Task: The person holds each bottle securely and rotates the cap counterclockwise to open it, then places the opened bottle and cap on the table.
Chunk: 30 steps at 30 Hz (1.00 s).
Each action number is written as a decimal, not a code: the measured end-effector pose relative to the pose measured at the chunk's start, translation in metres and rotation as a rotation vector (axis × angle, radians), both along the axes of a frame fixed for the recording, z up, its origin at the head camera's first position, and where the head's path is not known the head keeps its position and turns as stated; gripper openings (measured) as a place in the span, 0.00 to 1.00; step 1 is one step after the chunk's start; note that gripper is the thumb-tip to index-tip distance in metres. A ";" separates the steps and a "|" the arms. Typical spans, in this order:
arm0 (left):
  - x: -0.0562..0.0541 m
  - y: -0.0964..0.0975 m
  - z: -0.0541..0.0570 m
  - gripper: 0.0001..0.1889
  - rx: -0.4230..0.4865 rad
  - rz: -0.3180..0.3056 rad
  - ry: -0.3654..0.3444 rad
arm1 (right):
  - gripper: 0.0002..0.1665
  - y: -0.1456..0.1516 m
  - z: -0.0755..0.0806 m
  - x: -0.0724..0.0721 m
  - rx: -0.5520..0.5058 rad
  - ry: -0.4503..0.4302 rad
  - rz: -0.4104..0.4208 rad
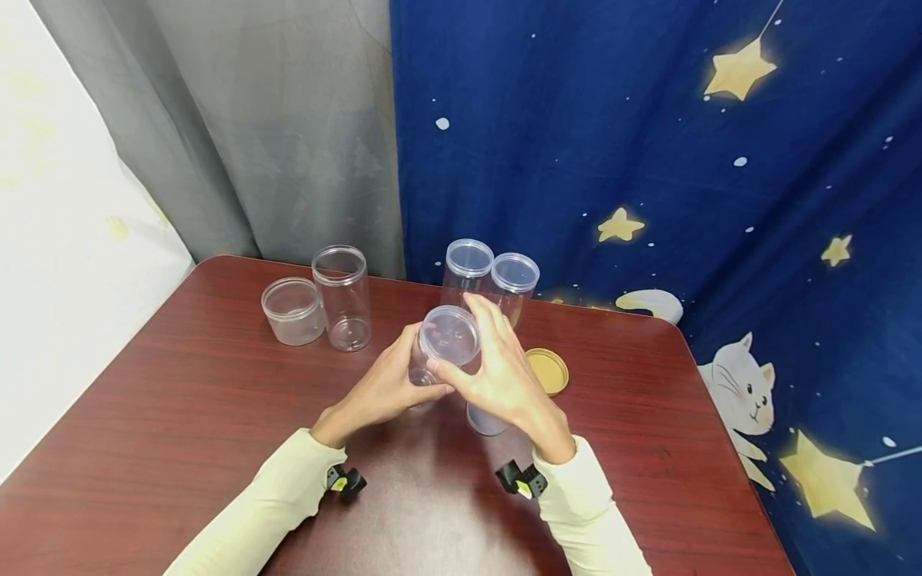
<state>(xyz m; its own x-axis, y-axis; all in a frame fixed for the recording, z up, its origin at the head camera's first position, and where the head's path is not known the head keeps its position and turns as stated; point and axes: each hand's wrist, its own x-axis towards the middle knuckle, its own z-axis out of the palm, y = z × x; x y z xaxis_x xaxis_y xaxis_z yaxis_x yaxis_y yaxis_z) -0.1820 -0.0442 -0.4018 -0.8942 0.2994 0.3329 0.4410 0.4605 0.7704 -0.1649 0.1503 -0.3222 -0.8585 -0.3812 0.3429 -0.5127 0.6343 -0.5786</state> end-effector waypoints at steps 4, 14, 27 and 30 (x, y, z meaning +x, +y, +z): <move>-0.001 0.000 0.000 0.48 -0.020 0.037 0.024 | 0.54 -0.004 -0.001 0.000 -0.007 0.052 -0.085; 0.000 0.001 0.001 0.48 -0.060 0.058 0.046 | 0.50 -0.013 -0.004 0.002 0.028 0.103 -0.188; 0.000 0.000 -0.001 0.49 -0.061 0.043 0.037 | 0.47 -0.015 -0.004 0.002 0.048 0.098 -0.170; 0.001 0.000 -0.001 0.49 -0.062 0.041 0.033 | 0.46 -0.014 -0.004 0.002 0.049 0.096 -0.157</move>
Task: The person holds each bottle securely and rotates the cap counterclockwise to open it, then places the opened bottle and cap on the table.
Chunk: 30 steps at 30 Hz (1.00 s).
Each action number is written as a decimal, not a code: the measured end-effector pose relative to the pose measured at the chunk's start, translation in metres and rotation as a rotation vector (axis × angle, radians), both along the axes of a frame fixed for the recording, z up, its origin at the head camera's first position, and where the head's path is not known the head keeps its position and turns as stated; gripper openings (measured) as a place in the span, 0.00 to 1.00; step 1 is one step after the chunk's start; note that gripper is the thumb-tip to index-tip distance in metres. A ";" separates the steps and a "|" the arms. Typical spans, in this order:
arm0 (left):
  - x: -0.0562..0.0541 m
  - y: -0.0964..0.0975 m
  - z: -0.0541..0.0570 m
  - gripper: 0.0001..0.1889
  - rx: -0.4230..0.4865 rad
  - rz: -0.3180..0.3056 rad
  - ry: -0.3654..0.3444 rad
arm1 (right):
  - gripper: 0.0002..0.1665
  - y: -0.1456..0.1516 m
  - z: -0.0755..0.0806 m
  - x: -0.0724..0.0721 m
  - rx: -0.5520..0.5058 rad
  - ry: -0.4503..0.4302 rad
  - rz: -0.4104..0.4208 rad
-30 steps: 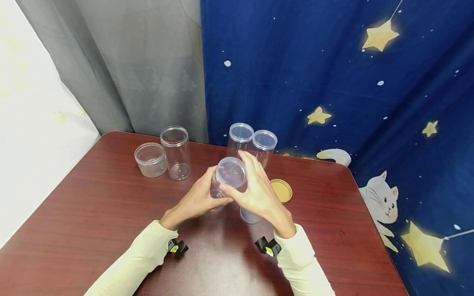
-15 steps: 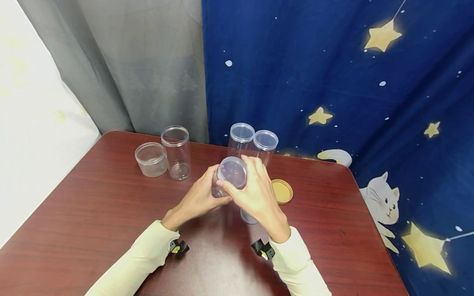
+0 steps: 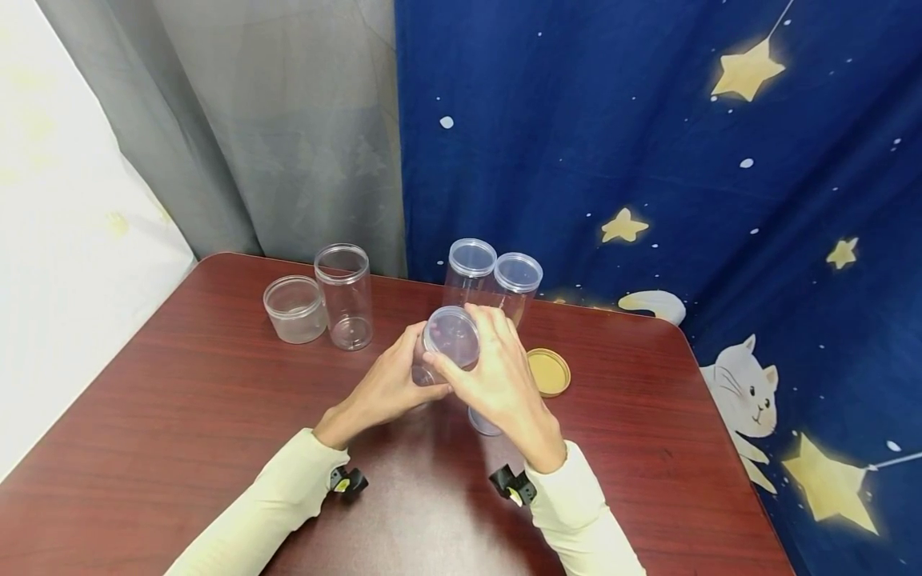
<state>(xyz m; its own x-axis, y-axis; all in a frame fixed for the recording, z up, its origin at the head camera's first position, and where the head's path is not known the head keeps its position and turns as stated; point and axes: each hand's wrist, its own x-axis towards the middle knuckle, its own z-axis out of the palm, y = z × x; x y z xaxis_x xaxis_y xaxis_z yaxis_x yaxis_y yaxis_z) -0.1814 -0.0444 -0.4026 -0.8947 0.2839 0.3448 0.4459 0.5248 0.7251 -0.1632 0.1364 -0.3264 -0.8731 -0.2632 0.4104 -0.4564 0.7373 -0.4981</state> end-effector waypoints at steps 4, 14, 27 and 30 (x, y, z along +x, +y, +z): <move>0.000 -0.001 0.000 0.49 -0.009 -0.004 0.000 | 0.45 0.001 0.000 0.000 -0.005 -0.012 0.014; -0.001 -0.002 -0.001 0.49 -0.021 -0.012 0.002 | 0.42 0.003 0.002 0.001 -0.010 -0.011 0.056; 0.000 -0.003 0.000 0.48 -0.010 -0.032 -0.018 | 0.40 0.004 0.002 0.001 0.002 -0.012 0.102; 0.000 -0.003 0.000 0.48 -0.012 -0.031 -0.025 | 0.40 0.004 0.002 0.001 -0.006 -0.003 0.114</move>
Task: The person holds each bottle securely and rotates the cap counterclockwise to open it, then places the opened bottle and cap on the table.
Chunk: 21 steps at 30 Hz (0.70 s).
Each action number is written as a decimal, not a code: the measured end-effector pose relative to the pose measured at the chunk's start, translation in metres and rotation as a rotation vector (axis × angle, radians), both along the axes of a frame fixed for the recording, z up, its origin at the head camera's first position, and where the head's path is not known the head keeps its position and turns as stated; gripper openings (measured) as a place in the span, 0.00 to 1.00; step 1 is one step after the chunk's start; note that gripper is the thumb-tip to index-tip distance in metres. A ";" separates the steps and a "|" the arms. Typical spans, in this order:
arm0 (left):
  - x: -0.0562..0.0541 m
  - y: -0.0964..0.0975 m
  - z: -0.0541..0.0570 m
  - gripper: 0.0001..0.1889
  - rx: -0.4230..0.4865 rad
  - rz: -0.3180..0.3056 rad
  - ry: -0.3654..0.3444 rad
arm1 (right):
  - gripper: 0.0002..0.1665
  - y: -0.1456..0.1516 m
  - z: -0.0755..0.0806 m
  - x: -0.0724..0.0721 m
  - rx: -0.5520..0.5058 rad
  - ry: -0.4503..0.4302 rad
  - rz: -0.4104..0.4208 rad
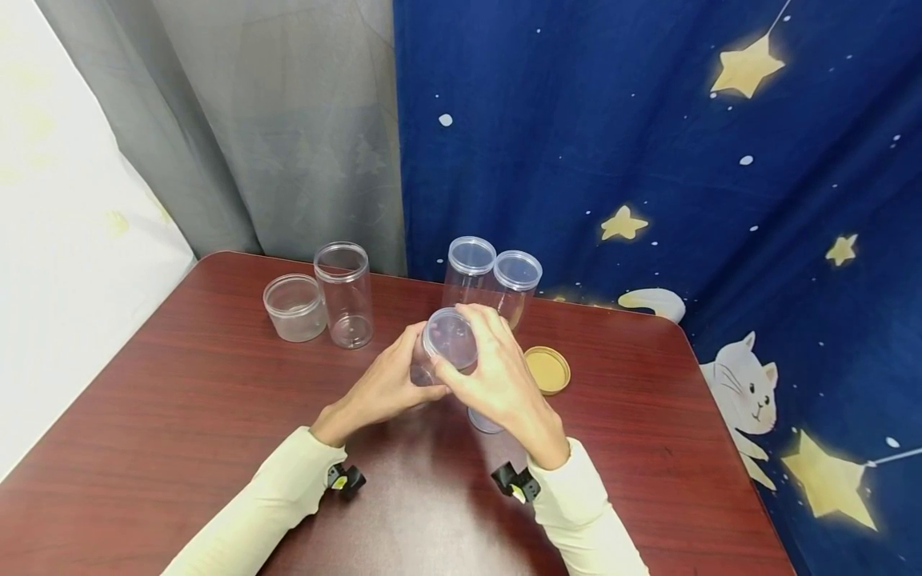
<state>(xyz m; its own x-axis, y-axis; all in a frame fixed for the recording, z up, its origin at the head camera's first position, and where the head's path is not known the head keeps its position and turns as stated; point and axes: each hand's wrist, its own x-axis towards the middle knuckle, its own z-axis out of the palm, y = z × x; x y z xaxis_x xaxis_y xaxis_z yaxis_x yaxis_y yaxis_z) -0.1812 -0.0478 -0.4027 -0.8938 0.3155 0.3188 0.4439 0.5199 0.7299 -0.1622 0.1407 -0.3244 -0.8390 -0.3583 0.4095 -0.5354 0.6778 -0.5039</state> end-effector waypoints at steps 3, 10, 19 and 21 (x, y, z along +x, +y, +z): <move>0.000 0.000 0.000 0.48 -0.004 0.002 0.001 | 0.39 0.000 0.000 0.000 -0.004 0.008 0.009; -0.001 -0.001 0.001 0.48 -0.006 0.006 0.000 | 0.39 0.000 0.000 0.000 -0.008 0.016 0.019; -0.001 -0.002 0.002 0.48 -0.001 0.008 -0.003 | 0.39 -0.001 0.002 0.000 -0.023 0.005 0.018; -0.001 -0.003 0.002 0.48 -0.001 0.010 0.001 | 0.39 0.000 0.001 -0.001 -0.026 0.003 0.016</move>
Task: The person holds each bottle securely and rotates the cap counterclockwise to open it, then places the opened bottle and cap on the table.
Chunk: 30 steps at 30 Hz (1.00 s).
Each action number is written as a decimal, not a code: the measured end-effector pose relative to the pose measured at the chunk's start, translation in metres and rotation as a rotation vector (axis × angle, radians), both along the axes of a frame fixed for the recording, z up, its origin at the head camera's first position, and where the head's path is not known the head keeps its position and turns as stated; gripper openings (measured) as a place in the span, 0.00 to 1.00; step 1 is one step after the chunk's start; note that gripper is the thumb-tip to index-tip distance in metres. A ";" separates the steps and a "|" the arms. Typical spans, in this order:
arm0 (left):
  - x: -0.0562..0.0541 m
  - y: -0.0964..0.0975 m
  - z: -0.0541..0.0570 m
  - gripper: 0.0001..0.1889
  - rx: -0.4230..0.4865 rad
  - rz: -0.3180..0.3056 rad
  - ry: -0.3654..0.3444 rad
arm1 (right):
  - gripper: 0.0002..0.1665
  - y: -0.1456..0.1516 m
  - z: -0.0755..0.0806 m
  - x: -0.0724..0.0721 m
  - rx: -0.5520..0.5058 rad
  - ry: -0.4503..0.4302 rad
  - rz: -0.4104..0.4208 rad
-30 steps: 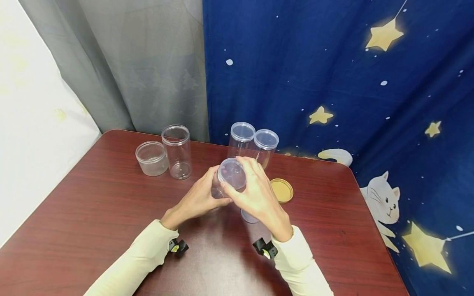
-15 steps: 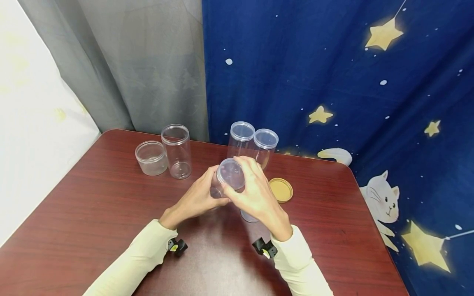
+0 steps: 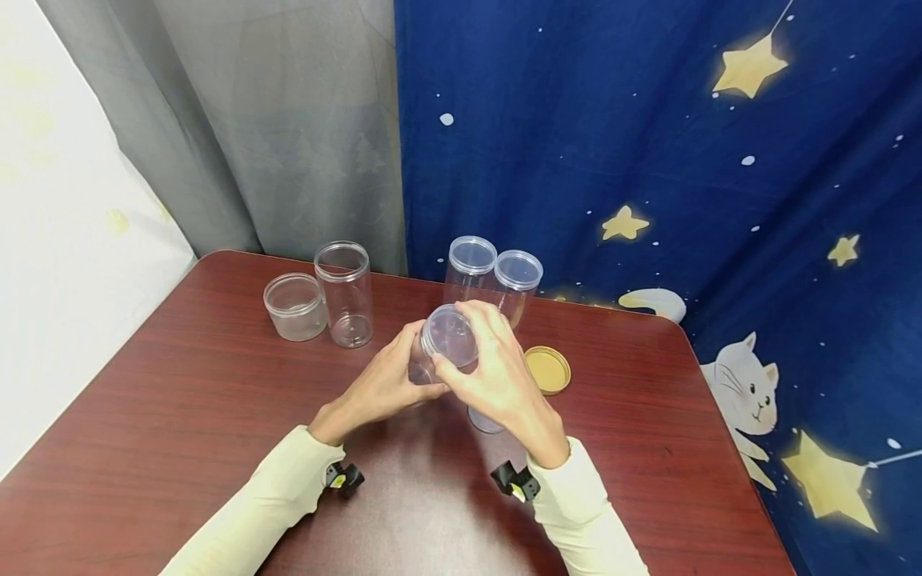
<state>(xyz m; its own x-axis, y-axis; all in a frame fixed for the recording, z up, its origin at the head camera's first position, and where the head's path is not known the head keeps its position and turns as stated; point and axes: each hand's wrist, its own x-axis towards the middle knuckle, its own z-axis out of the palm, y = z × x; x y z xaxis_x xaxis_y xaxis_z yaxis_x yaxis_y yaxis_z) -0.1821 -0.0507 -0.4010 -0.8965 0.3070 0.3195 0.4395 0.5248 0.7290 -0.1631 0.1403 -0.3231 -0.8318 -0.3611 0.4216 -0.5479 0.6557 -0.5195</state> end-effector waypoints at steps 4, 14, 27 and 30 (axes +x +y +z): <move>0.000 -0.001 -0.001 0.48 0.000 0.002 0.008 | 0.39 0.000 0.000 -0.001 -0.012 0.001 0.002; -0.002 -0.006 -0.002 0.47 0.015 0.012 0.032 | 0.39 0.003 0.000 -0.001 -0.040 0.023 0.008; -0.001 -0.017 0.002 0.48 0.025 0.066 0.011 | 0.42 0.015 -0.006 0.001 -0.001 0.024 -0.055; -0.002 -0.021 0.001 0.48 0.041 0.073 0.016 | 0.43 0.018 -0.009 0.002 0.021 0.029 -0.071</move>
<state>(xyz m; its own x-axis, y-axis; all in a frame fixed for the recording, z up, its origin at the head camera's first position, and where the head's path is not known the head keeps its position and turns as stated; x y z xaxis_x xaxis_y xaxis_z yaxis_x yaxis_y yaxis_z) -0.1841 -0.0713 -0.4001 -0.9107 0.2270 0.3451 0.4129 0.5261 0.7435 -0.1612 0.1586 -0.3318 -0.8432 -0.3107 0.4387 -0.5143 0.7038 -0.4900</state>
